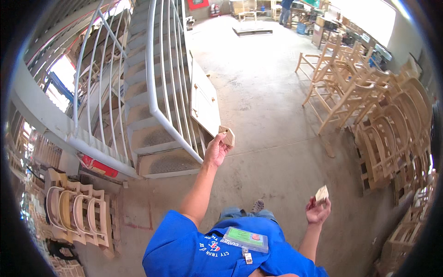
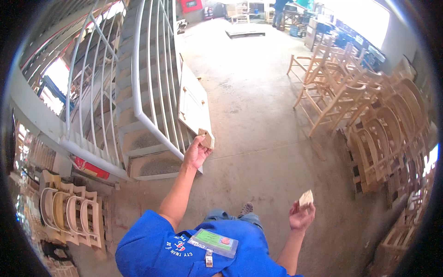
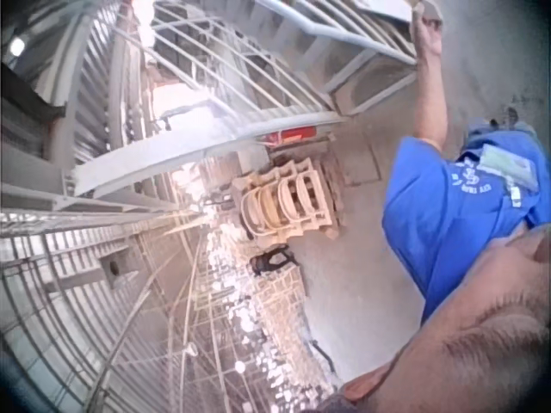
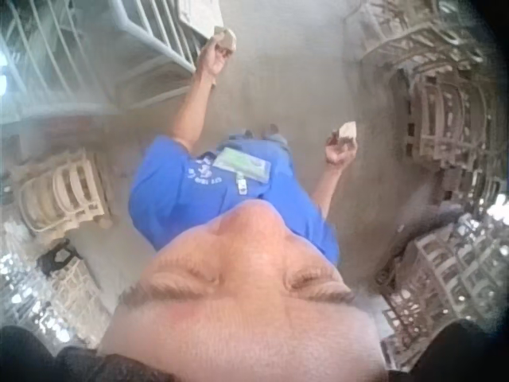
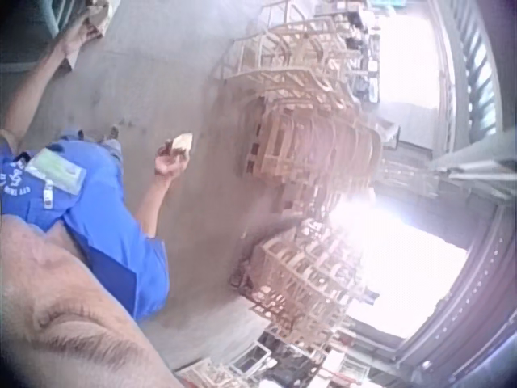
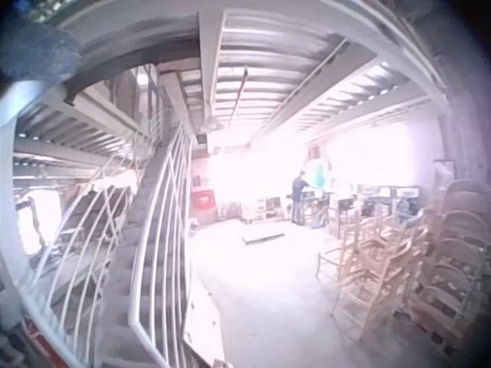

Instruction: The person assembles wooden chair frames on a factory floor using a pneumatic drill to fasten small wooden blocks to the chair legs. They then walk to a table saw and cut additional wooden pieces.

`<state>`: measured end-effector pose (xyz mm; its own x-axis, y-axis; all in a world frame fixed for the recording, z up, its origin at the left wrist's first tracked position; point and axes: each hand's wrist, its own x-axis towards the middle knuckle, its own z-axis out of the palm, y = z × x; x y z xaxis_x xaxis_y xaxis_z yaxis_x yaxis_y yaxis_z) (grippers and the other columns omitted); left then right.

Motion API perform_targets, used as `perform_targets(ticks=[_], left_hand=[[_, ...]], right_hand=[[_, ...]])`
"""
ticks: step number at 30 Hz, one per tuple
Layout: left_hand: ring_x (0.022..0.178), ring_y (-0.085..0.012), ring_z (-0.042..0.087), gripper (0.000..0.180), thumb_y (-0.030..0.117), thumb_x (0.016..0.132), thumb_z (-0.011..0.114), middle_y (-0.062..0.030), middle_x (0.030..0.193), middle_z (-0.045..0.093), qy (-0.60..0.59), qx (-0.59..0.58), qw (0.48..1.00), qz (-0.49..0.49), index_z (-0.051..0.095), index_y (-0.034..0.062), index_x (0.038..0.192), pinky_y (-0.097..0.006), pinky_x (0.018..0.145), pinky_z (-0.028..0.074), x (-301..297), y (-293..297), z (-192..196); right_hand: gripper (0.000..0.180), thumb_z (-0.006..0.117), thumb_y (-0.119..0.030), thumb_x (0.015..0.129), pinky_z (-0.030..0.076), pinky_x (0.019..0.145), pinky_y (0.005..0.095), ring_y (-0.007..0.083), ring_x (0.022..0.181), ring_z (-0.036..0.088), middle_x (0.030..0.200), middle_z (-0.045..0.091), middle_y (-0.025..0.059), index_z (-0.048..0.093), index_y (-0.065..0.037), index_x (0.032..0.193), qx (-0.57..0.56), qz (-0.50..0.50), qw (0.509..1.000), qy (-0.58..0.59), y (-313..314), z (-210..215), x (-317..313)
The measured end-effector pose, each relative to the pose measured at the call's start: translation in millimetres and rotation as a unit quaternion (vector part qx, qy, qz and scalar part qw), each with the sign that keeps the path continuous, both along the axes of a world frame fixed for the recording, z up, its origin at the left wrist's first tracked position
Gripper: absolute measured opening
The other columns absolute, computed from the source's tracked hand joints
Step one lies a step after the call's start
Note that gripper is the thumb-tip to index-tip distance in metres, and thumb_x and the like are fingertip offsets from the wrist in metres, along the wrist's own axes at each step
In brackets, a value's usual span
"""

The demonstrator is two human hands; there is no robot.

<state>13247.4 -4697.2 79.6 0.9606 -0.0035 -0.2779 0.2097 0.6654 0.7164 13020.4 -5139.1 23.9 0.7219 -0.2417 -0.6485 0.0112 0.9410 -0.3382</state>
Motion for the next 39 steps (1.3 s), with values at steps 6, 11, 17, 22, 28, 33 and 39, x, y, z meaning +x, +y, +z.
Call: perform_targets(ticks=[6, 11, 17, 22, 28, 33, 39], left_hand=[[0.1, -0.0153, 0.065, 0.049, 0.035, 0.087, 0.078, -0.0044, 0.109, 0.067, -0.025, 0.074, 0.995, 0.055, 0.063, 0.0049, 0.123, -0.034, 0.089, 0.054, 183, -7, -11], [0.093, -0.0144, 0.066, 0.045, 0.036, 0.087, 0.078, -0.0048, 0.104, 0.068, -0.009, 0.095, 0.988, 0.121, 0.064, 0.0059, 0.117, -0.032, 0.083, 0.055, 350, 28, -39], [0.085, -0.0142, 0.068, 0.045, 0.04, 0.083, 0.081, -0.0026, 0.093, 0.07, 0.115, 0.102, 0.974, 0.168, 0.068, 0.0075, 0.111, -0.032, 0.081, 0.056, 557, 34, -55], [0.084, -0.0141, 0.068, 0.045, 0.04, 0.082, 0.082, -0.0025, 0.092, 0.07, 0.111, 0.147, 0.97, 0.16, 0.068, 0.008, 0.111, -0.032, 0.08, 0.055, 733, 45, -37], [0.078, -0.0144, 0.068, 0.041, 0.036, 0.082, 0.082, -0.002, 0.09, 0.069, 0.143, 0.165, 0.952, 0.214, 0.069, 0.0074, 0.108, -0.031, 0.072, 0.056, 943, 45, -57], [0.064, -0.0107, 0.062, 0.034, 0.035, 0.08, 0.084, -0.0014, 0.083, 0.067, 0.179, 0.159, 0.928, 0.285, 0.071, 0.0091, 0.098, -0.022, 0.055, 0.049, 1095, 57, -52], [0.064, -0.0094, 0.061, 0.035, 0.036, 0.079, 0.085, 0.0, 0.079, 0.066, 0.162, 0.162, 0.901, 0.368, 0.069, 0.0091, 0.095, -0.022, 0.057, 0.048, 1246, 105, -61]], right_hand=[[0.041, 0.069, -0.038, 0.092, 0.058, 0.074, 0.0368, 0.0239, 0.092, 0.072, 0.102, 0.071, 0.0038, 0.063, -0.015, 0.126, -0.133, 0.15, 0.974, -0.104, -21, 38, 294], [0.04, 0.068, -0.039, 0.093, 0.058, 0.075, 0.037, 0.0236, 0.09, 0.074, 0.101, 0.072, 0.0027, 0.064, -0.017, 0.126, -0.123, 0.183, 0.968, -0.119, -10, 29, 501], [0.054, 0.072, -0.048, 0.083, 0.052, 0.067, 0.0314, 0.019, 0.082, 0.068, 0.103, 0.066, -0.0007, 0.061, -0.018, 0.127, -0.155, 0.141, 0.976, 0.059, -26, 9, 657], [0.053, 0.074, -0.05, 0.08, 0.048, 0.063, 0.033, 0.0181, 0.08, 0.066, 0.096, 0.065, -0.0006, 0.063, -0.018, 0.121, -0.137, 0.044, 0.98, 0.139, -41, -26, 777], [0.052, 0.074, -0.053, 0.079, 0.047, 0.062, 0.0325, 0.0182, 0.075, 0.064, 0.096, 0.065, -0.001, 0.063, -0.019, 0.116, -0.103, 0.04, 0.974, 0.197, -54, -82, 1007], [0.045, 0.074, -0.054, 0.081, 0.05, 0.059, 0.0315, 0.016, 0.071, 0.065, 0.083, 0.067, -0.0028, 0.065, -0.019, 0.108, -0.17, 0.131, 0.969, 0.123, -39, -62, 1265], [0.024, 0.07, -0.033, 0.093, 0.044, 0.066, 0.0256, 0.0074, 0.076, 0.056, 0.084, 0.061, -0.0047, 0.068, -0.014, 0.107, -0.384, 0.296, 0.871, -0.072, 40, 11, 1573]])
